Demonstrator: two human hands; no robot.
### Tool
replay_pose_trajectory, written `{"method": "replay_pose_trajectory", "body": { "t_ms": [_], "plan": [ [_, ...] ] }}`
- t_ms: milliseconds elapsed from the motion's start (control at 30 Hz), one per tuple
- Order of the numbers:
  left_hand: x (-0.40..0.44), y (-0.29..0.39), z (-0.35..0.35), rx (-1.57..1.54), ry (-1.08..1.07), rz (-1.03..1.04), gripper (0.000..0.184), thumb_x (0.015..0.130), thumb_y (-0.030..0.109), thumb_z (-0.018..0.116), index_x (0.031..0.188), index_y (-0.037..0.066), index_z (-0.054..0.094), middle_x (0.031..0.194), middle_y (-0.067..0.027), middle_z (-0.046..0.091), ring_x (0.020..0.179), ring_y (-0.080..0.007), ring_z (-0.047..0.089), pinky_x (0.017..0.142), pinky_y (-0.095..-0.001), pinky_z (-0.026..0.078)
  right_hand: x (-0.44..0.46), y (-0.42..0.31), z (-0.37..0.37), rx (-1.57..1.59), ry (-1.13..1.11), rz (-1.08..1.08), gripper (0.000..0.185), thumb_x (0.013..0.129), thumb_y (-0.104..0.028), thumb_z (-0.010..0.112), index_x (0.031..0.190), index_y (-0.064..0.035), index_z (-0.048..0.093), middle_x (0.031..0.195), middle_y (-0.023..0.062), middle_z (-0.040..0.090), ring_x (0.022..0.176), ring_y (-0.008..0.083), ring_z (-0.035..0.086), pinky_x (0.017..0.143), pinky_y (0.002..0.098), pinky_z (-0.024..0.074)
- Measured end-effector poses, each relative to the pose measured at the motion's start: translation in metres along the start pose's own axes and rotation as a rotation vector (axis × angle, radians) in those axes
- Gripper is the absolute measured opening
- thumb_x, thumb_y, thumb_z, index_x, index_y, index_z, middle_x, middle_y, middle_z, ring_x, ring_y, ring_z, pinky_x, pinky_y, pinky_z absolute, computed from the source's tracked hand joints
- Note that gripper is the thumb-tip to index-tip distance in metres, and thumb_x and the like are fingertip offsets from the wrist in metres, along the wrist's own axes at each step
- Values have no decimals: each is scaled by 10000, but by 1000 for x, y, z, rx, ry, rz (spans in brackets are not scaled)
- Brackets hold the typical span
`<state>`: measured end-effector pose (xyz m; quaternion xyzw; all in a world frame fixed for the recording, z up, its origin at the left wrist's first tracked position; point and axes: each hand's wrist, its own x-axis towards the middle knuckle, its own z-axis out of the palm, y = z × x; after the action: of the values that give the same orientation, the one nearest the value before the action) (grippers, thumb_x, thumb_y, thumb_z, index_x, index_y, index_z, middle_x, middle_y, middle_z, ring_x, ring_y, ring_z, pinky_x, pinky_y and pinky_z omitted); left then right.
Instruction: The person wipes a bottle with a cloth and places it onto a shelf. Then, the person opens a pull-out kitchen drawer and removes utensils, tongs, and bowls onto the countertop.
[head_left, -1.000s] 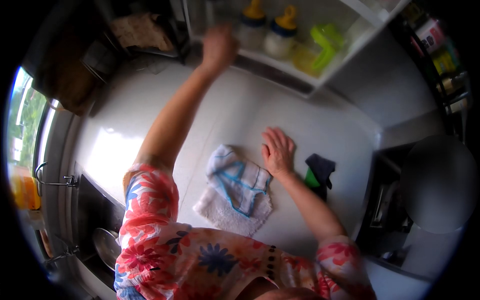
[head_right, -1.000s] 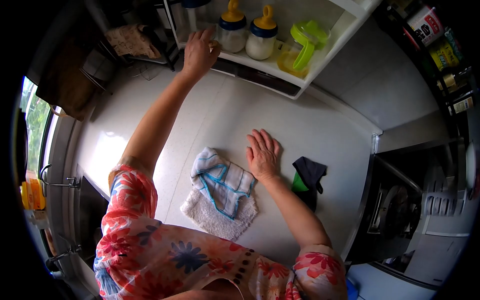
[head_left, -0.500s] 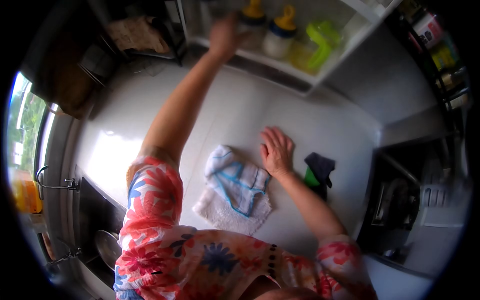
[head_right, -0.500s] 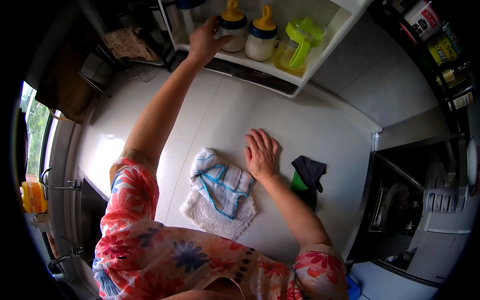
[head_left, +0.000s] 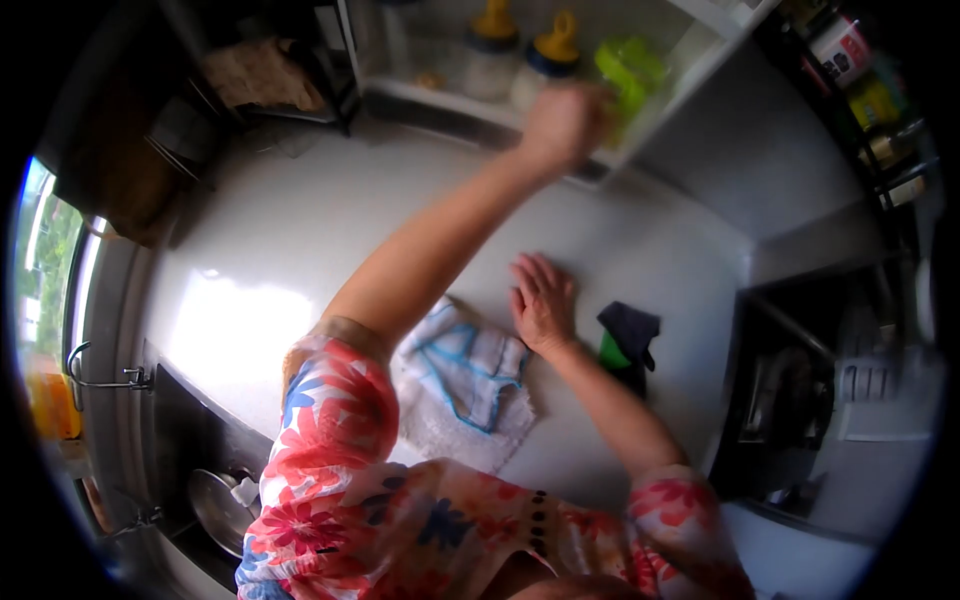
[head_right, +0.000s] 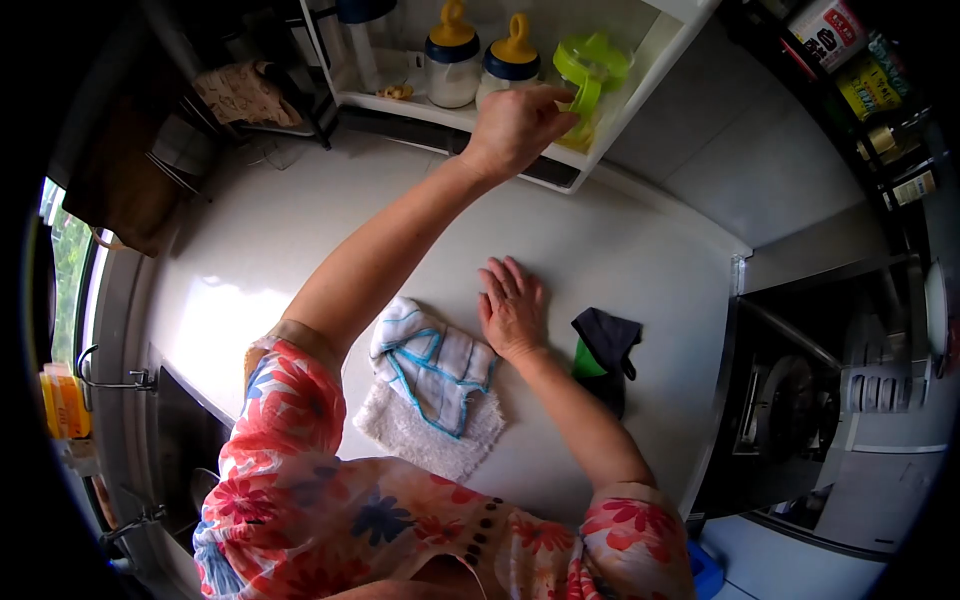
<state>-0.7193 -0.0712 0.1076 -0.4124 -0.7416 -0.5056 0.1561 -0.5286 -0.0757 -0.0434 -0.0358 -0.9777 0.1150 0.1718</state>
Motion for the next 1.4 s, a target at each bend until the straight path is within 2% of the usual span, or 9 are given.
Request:
{"method": "replay_pose_trajectory", "body": {
  "t_ms": [633, 700, 767, 800, 933, 967, 1000, 1100, 1400],
  "plan": [
    [3, 12, 26, -14, -107, 3, 210, 764, 283, 636, 830, 85, 656, 716, -85, 623, 627, -241, 599, 575, -326, 466, 0, 1, -1, 68, 31, -10, 329, 786, -192, 541, 1108, -125, 514, 1241, 26, 450, 1202, 226, 363, 948, 445, 291],
    [-16, 10, 1, -190, -148, -99, 250, 773, 286, 640, 901, 72, 645, 758, -89, 629, 638, -220, 611, 601, -314, 475, 0, 0, -2, 79, 18, 3, 328, 788, -190, 542, 1109, -130, 510, 1247, 23, 445, 1208, 226, 357, 947, 450, 287],
    [-45, 4, -26, 89, -231, -95, 246, 765, 241, 642, 932, 60, 640, 804, -89, 629, 676, -218, 618, 613, -322, 479, 0, -1, -1, 84, 13, 19, 329, 791, -192, 542, 1112, -132, 505, 1247, 21, 445, 1213, 224, 352, 945, 456, 285],
    [-71, -8, -36, 43, -201, 81, 208, 767, 194, 632, 924, 57, 641, 806, -103, 621, 690, -236, 616, 616, -333, 478, -1, 0, 1, 88, 9, 30, 329, 793, -193, 542, 1114, -134, 502, 1247, 20, 445, 1215, 224, 350, 944, 459, 284],
    [-179, 34, -92, 91, -509, -36, 207, 752, 161, 654, 914, 34, 627, 927, -132, 608, 822, -297, 591, 710, -361, 485, -3, -1, 0, 84, 97, 10, 319, 791, -176, 535, 1103, -118, 509, 1244, 21, 453, 1202, 219, 360, 960, 444, 260],
    [-210, 44, -98, 102, -540, -71, 260, 745, 173, 669, 955, 30, 611, 1001, -152, 584, 896, -312, 574, 760, -380, 476, -3, 0, 2, 112, 116, 6, 312, 790, -178, 531, 1095, -114, 517, 1233, 23, 464, 1200, 217, 362, 965, 438, 254],
    [-234, 54, -105, 179, -685, -97, 467, 743, 321, 670, 1093, 34, 554, 1170, -202, 488, 1081, -377, 477, 891, -445, 404, -2, 1, 3, 139, 138, -3, 306, 789, -180, 528, 1087, -109, 525, 1222, 26, 476, 1198, 216, 364, 970, 432, 248],
    [-290, 82, -106, 404, -926, -118, 834, 698, 591, 589, 1304, 65, 363, 1386, -225, 226, 1301, -455, 105, 1008, -594, 146, -4, -1, 5, 112, 116, 28, 314, 793, -205, 517, 1093, -114, 536, 1215, 28, 488, 1197, 211, 366, 977, 433, 242],
    [-313, 72, -95, 583, -801, -59, 541, 854, 438, 458, 1330, 201, 362, 1435, -90, 215, 1342, -336, 92, 1066, -500, 98, -11, 10, -22, 0, -138, 25, 422, 789, -292, 561, 1180, -144, 501, 1318, 26, 411, 1264, 232, 298, 976, 489, 238]
  ]
}}
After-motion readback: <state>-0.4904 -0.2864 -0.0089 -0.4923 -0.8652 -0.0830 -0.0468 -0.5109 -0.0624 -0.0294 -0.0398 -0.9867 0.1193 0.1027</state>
